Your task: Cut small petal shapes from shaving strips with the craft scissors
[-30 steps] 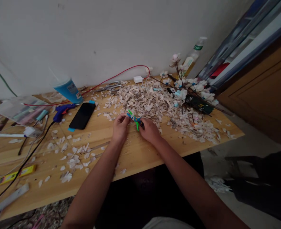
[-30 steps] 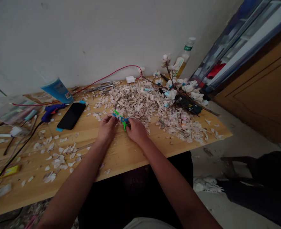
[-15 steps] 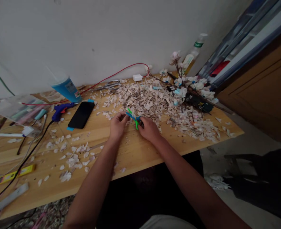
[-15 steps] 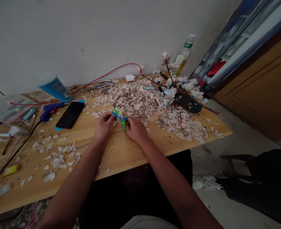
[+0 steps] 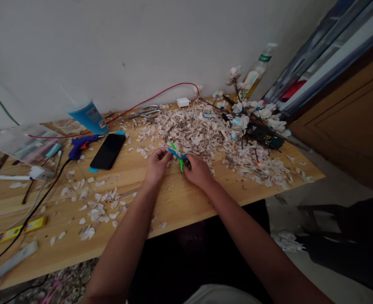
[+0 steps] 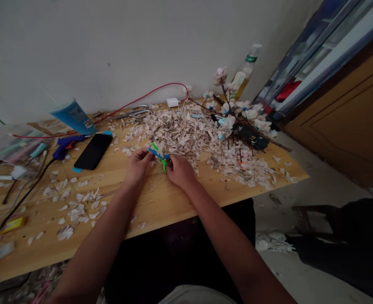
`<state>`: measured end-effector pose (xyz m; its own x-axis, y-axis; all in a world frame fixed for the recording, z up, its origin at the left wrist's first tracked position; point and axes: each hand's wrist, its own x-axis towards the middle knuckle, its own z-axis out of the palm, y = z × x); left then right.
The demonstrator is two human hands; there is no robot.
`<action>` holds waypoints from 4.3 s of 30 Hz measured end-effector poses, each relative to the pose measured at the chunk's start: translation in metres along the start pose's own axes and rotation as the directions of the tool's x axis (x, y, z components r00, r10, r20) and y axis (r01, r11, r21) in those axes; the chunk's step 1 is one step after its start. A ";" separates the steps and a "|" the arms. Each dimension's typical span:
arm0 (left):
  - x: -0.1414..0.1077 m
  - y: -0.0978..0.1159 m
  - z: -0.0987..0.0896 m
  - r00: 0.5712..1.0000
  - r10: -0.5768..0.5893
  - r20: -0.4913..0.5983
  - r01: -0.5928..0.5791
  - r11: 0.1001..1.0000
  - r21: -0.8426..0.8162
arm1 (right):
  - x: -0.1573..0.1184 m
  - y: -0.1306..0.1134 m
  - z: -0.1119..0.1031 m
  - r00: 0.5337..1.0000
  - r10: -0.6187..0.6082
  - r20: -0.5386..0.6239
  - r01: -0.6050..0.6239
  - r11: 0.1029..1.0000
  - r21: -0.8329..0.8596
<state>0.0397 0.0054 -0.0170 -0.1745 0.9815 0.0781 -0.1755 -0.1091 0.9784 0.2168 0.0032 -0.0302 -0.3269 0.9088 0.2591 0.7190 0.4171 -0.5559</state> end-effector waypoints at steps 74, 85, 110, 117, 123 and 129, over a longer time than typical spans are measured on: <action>0.005 0.004 -0.009 0.996 -0.077 0.047 0.079 0.996 -0.036 | 0.000 -0.001 -0.003 0.998 -0.057 -0.009 0.057 0.998 0.038; 0.002 0.005 -0.006 0.994 -0.109 -0.005 0.109 0.993 -0.055 | 0.000 -0.002 -0.004 0.998 -0.066 0.013 0.066 0.998 0.021; 0.003 0.015 -0.014 0.995 -0.092 -0.049 0.093 0.996 0.005 | 0.001 0.003 0.000 0.999 0.013 -0.051 -0.009 0.997 0.078; 0.001 0.016 -0.013 0.998 -0.050 0.032 0.044 0.985 0.169 | -0.001 -0.003 -0.005 0.997 -0.074 0.013 0.074 0.997 0.025; 0.002 0.017 -0.014 0.997 0.020 0.069 -0.038 0.961 0.274 | 0.001 0.000 -0.001 1.000 -0.027 0.008 0.027 1.000 0.007; 0.005 0.016 -0.018 0.998 0.008 0.070 -0.026 0.964 0.263 | 0.001 0.005 0.004 1.000 0.028 -0.010 -0.028 1.000 0.005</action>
<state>0.0189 0.0056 -0.0039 -0.1077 0.9893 0.0987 0.0903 -0.0891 0.9919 0.2177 0.0065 -0.0361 -0.3007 0.9199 0.2516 0.7249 0.3919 -0.5665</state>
